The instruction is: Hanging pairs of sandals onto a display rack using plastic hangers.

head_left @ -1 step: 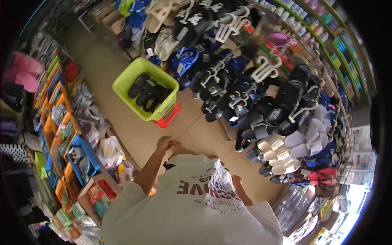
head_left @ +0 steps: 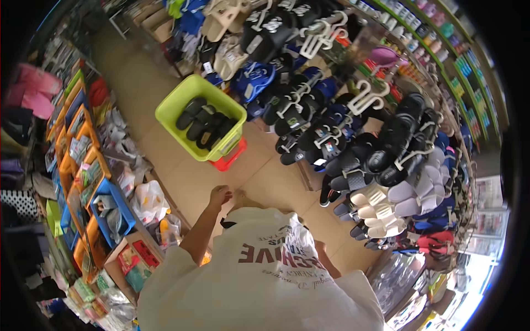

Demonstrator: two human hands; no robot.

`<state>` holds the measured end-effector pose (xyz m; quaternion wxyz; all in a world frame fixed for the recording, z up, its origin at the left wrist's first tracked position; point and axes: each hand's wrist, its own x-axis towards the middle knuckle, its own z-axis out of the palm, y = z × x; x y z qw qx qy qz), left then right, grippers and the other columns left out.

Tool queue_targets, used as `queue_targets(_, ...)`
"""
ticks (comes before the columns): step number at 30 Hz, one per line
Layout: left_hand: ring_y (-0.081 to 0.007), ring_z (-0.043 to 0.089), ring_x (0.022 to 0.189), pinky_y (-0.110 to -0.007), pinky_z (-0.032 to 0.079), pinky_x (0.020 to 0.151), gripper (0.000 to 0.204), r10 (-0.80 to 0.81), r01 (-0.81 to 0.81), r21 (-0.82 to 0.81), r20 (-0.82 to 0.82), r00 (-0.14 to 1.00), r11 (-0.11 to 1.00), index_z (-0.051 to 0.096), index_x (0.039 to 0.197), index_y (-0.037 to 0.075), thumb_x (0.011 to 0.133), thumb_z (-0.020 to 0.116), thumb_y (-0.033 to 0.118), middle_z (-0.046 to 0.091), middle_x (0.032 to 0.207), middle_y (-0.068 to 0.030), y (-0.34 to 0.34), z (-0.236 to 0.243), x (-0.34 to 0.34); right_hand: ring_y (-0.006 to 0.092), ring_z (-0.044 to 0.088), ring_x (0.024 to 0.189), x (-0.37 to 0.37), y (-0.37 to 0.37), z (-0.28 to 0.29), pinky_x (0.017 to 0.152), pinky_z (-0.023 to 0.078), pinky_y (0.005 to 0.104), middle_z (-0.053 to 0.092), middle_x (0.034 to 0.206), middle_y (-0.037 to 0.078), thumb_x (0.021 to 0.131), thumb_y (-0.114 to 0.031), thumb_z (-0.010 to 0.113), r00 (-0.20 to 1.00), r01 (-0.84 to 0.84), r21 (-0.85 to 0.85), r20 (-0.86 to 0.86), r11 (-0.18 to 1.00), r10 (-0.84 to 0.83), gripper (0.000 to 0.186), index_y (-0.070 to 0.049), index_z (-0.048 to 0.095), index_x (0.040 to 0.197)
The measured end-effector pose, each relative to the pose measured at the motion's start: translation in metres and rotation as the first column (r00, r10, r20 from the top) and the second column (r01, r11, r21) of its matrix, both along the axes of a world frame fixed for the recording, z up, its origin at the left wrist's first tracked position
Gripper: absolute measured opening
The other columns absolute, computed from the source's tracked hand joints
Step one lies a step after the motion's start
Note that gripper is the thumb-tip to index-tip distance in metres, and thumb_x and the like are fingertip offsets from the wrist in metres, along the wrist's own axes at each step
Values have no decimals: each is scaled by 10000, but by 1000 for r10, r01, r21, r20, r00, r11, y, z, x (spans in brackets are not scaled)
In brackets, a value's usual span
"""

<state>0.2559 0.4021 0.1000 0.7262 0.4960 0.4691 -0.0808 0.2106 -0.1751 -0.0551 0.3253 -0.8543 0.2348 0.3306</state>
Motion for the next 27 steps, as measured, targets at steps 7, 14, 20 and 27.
queue_targets(7, -206, 681, 660, -270, 500, 506, 303, 290, -300, -40, -170, 942, 953, 580, 1145, 67, 886, 642, 213, 677, 872, -120, 75, -84, -129, 168, 610, 537, 48, -1, -30, 504, 489, 343, 643, 654, 67, 860, -286, 580, 936, -347, -141, 5, 927, 351, 224, -117, 679, 751)
queue_targets(14, -230, 633, 583, -304, 514, 483, 229, 385, -465, -144, -378, 842, 874, 572, 1121, 83, 905, 618, 145, 656, 788, -154, 66, -141, -225, 155, 656, 580, 221, 218, 35, 544, 510, 311, 671, 634, 49, 851, -317, 592, 812, -560, 27, 214, 828, 543, 243, -116, 720, 803)
queue_targets(20, -226, 633, 643, -323, 550, 587, 263, 453, -539, -201, -352, 819, 818, 589, 1144, 88, 903, 634, 183, 655, 807, -130, 55, -159, -249, 150, 675, 708, 331, 463, 152, 612, 531, 301, 689, 756, 59, 902, -265, 639, 796, -524, 179, 449, 832, 405, 225, -59, 697, 970)
queue_targets(27, -193, 634, 657, -291, 535, 590, 301, 547, -629, -94, -406, 732, 772, 597, 1191, 95, 917, 637, 214, 665, 854, -103, 105, -91, -198, 152, 672, 683, 413, 641, 89, 591, 547, 280, 695, 888, 101, 874, -163, 697, 812, -584, 503, 359, 638, 460, 344, -98, 623, 1203)
